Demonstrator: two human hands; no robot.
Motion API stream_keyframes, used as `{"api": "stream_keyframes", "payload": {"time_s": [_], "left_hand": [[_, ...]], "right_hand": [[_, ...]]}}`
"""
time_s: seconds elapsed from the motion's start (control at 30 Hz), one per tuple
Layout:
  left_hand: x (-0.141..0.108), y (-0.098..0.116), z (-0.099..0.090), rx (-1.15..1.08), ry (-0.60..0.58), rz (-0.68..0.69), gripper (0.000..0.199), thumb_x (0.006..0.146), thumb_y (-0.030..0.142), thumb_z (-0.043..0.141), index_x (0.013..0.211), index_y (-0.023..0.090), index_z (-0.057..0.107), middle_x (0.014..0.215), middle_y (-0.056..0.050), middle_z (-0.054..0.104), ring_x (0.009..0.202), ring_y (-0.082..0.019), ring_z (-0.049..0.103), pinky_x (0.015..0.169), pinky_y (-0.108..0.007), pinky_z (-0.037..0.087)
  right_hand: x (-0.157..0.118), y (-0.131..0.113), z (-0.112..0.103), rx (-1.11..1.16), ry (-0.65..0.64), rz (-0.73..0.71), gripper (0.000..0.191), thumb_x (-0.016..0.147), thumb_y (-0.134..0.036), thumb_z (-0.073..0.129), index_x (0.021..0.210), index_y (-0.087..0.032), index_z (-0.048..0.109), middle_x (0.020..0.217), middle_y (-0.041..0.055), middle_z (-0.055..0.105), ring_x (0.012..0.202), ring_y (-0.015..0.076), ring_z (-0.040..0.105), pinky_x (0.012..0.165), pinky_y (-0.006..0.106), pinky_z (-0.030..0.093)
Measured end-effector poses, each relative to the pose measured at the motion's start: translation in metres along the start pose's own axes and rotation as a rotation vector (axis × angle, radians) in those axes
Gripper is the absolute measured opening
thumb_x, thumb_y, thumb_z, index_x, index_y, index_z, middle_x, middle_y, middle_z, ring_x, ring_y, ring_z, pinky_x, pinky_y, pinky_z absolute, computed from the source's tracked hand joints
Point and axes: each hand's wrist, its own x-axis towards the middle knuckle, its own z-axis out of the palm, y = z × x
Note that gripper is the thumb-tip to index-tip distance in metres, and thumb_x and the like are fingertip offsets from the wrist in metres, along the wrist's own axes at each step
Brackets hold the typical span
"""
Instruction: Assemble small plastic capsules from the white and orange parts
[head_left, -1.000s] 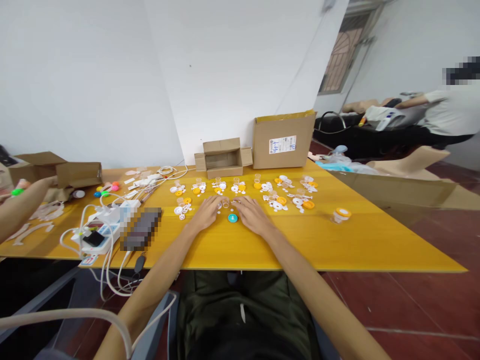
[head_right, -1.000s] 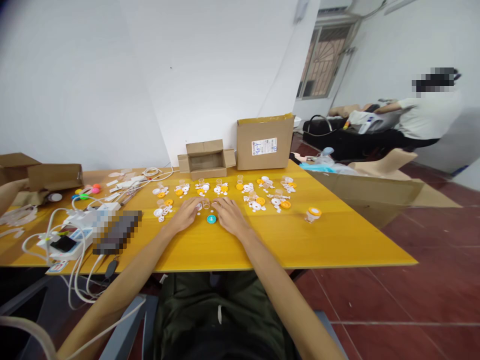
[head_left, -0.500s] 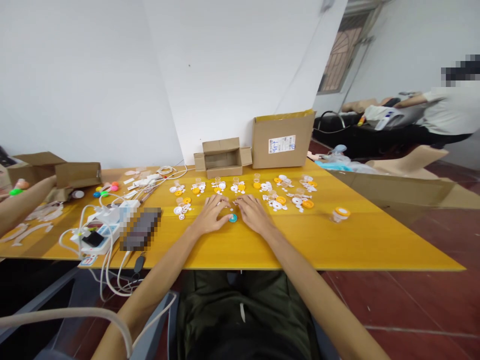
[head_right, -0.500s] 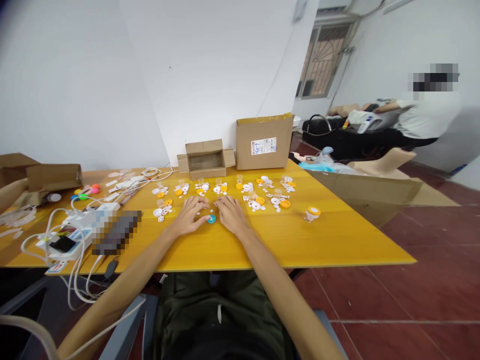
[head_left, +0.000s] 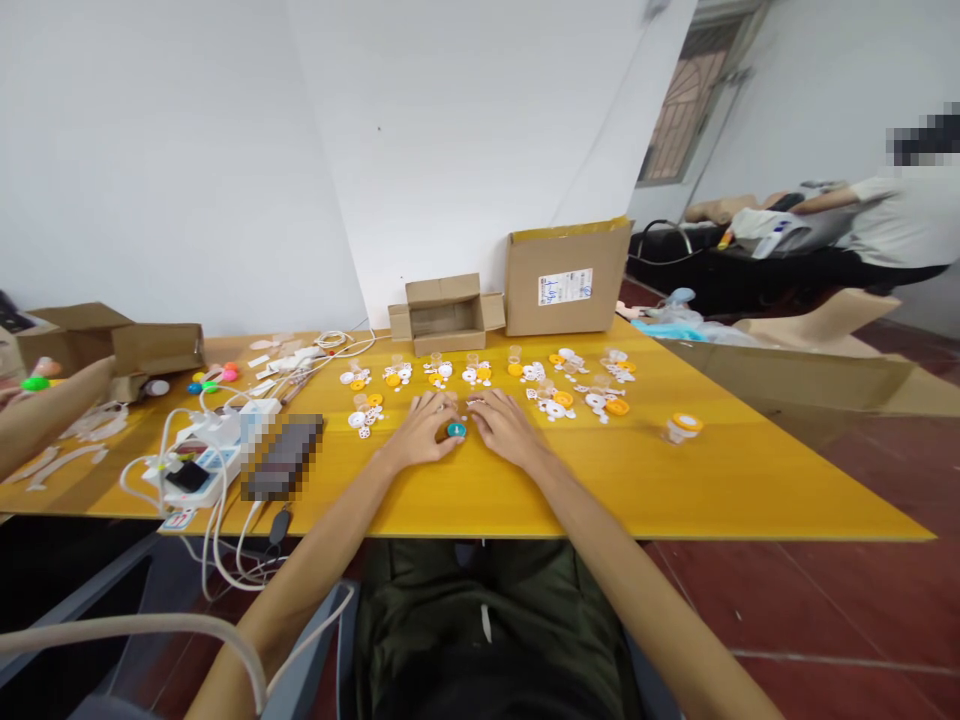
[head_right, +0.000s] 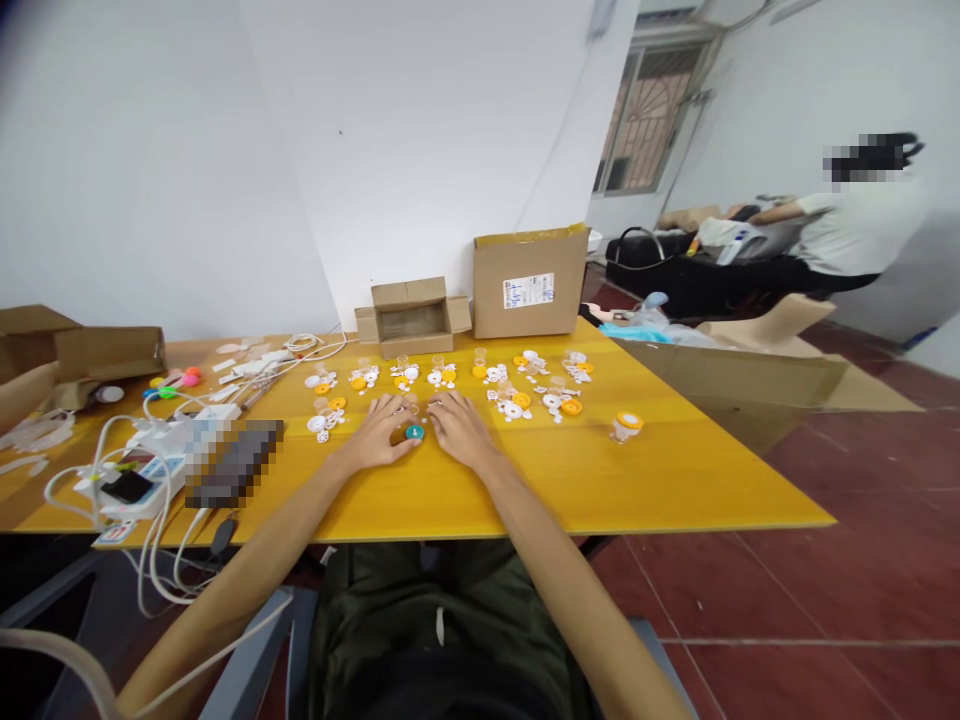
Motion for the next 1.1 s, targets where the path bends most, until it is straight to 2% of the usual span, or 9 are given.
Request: {"api": "stream_keyframes", "payload": {"time_s": [0.2, 0.33, 0.43, 0.67, 0.87, 1.1], "left_hand": [[-0.003, -0.003, -0.01, -0.037, 0.005, 0.01, 0.023, 0.093, 0.037, 0.06, 0.112, 0.025, 0.066, 0.115, -0.008, 0.061, 0.106, -0.028, 0.052, 0.099, -0.047, 0.044], [-0.004, -0.01, -0.012, -0.03, 0.084, -0.046, 0.022, 0.094, 0.028, 0.054, 0.114, 0.026, 0.063, 0.111, -0.007, 0.061, 0.105, -0.027, 0.053, 0.099, -0.045, 0.045], [-0.004, -0.015, -0.009, -0.018, 0.131, -0.083, 0.021, 0.094, 0.026, 0.053, 0.113, 0.024, 0.062, 0.116, -0.007, 0.06, 0.11, -0.027, 0.053, 0.101, -0.044, 0.044], [-0.003, -0.017, -0.006, -0.029, 0.058, -0.067, 0.024, 0.096, 0.033, 0.057, 0.118, 0.025, 0.062, 0.129, -0.008, 0.059, 0.12, -0.028, 0.053, 0.104, -0.045, 0.044], [-0.003, -0.016, -0.008, -0.065, -0.005, -0.079, 0.029, 0.098, 0.038, 0.054, 0.124, 0.026, 0.061, 0.132, -0.008, 0.061, 0.125, -0.029, 0.051, 0.106, -0.048, 0.042], [-0.004, -0.016, -0.012, -0.102, -0.017, -0.061, 0.019, 0.097, 0.033, 0.053, 0.112, 0.025, 0.062, 0.131, -0.007, 0.061, 0.124, -0.028, 0.051, 0.107, -0.047, 0.041]], "right_hand": [[0.0, -0.005, -0.004, -0.018, -0.06, -0.047, 0.027, 0.094, -0.01, 0.053, 0.107, -0.024, 0.072, 0.117, 0.0102, 0.067, 0.11, 0.0258, 0.058, 0.091, 0.041, 0.05], [-0.001, -0.005, -0.003, -0.027, -0.073, -0.049, 0.027, 0.094, -0.011, 0.056, 0.109, -0.025, 0.074, 0.118, 0.0109, 0.066, 0.111, 0.0263, 0.057, 0.092, 0.042, 0.05], [0.0, -0.005, -0.003, -0.032, -0.075, -0.047, 0.026, 0.095, -0.013, 0.056, 0.108, -0.025, 0.074, 0.118, 0.0107, 0.066, 0.112, 0.0262, 0.057, 0.093, 0.042, 0.05], [0.0, -0.006, -0.005, -0.04, -0.062, -0.034, 0.026, 0.097, -0.015, 0.053, 0.11, -0.025, 0.073, 0.118, 0.0109, 0.068, 0.111, 0.0262, 0.058, 0.091, 0.042, 0.051], [-0.002, 0.004, 0.006, -0.041, 0.012, 0.068, 0.03, 0.099, -0.017, 0.048, 0.116, -0.025, 0.071, 0.13, 0.0117, 0.065, 0.121, 0.0281, 0.054, 0.096, 0.045, 0.05], [-0.004, 0.009, 0.009, -0.007, -0.043, 0.081, 0.035, 0.099, -0.015, 0.045, 0.122, -0.025, 0.069, 0.122, 0.0108, 0.069, 0.111, 0.0253, 0.058, 0.094, 0.042, 0.051]]}}
